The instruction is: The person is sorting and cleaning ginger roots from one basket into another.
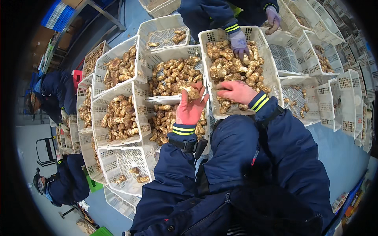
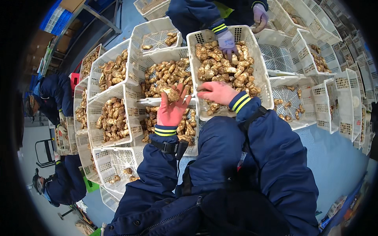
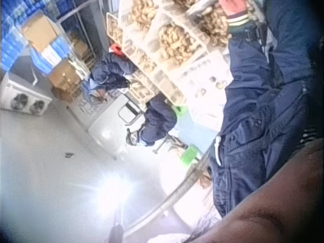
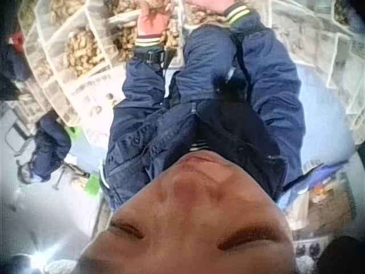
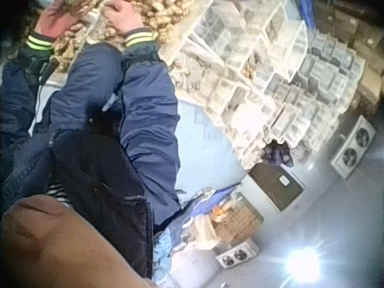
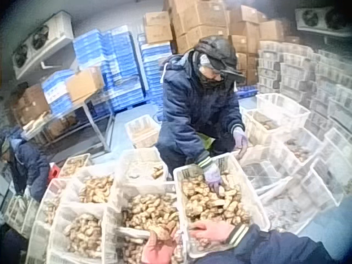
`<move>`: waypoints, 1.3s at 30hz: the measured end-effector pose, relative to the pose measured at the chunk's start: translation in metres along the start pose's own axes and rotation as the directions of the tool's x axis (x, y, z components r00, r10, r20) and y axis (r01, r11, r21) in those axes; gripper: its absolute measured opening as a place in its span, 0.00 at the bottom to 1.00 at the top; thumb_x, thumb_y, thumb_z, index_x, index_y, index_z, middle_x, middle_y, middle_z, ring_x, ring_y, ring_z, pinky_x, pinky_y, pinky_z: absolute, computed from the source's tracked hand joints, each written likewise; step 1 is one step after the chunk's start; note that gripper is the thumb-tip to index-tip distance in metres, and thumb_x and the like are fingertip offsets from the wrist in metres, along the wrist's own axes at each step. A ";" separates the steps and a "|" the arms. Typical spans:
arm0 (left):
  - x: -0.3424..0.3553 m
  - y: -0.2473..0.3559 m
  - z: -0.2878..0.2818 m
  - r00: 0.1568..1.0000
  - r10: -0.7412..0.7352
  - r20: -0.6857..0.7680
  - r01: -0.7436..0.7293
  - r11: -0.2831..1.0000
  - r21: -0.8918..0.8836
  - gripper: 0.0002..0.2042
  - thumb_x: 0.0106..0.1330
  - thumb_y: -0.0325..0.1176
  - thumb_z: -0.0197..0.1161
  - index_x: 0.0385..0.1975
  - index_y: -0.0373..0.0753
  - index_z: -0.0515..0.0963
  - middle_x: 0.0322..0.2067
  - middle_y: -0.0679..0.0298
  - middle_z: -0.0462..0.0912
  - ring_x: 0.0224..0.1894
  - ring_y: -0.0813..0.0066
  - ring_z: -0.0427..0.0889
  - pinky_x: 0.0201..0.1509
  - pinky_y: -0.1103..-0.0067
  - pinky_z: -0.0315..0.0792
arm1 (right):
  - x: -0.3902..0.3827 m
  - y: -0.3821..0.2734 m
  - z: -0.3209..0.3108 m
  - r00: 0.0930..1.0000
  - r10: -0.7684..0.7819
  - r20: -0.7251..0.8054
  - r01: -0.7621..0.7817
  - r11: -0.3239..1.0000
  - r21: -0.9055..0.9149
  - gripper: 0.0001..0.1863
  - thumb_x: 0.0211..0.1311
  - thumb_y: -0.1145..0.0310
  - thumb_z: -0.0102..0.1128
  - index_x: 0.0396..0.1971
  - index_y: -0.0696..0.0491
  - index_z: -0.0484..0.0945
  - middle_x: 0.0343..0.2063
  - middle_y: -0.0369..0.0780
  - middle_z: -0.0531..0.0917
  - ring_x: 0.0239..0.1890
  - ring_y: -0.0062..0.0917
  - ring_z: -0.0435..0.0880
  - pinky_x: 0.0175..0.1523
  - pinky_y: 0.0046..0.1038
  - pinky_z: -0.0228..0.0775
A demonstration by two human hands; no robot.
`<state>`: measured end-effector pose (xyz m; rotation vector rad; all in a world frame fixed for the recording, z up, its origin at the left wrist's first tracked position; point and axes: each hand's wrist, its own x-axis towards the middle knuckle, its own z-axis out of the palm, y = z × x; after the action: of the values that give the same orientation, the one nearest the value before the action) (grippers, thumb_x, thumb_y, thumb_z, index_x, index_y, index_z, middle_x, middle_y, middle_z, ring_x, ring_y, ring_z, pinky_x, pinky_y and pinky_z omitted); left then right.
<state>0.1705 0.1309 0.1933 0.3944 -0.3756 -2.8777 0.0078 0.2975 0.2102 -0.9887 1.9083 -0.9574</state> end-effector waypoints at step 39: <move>-0.009 0.005 -0.025 0.990 0.133 -0.049 -0.128 0.987 0.096 0.20 0.67 0.37 0.58 0.56 0.37 0.68 0.53 0.55 0.74 0.52 0.62 0.74 0.58 0.65 0.68 | -0.001 -0.052 0.032 0.800 -0.536 -0.270 0.351 0.783 -0.514 0.08 0.58 0.62 0.54 0.33 0.47 0.78 0.32 0.35 0.79 0.38 0.32 0.79 0.41 0.32 0.72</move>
<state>0.1870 0.1234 0.1737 0.4471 -0.5071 -2.7230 0.0512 0.2680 0.2419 -1.6942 2.3545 -1.0827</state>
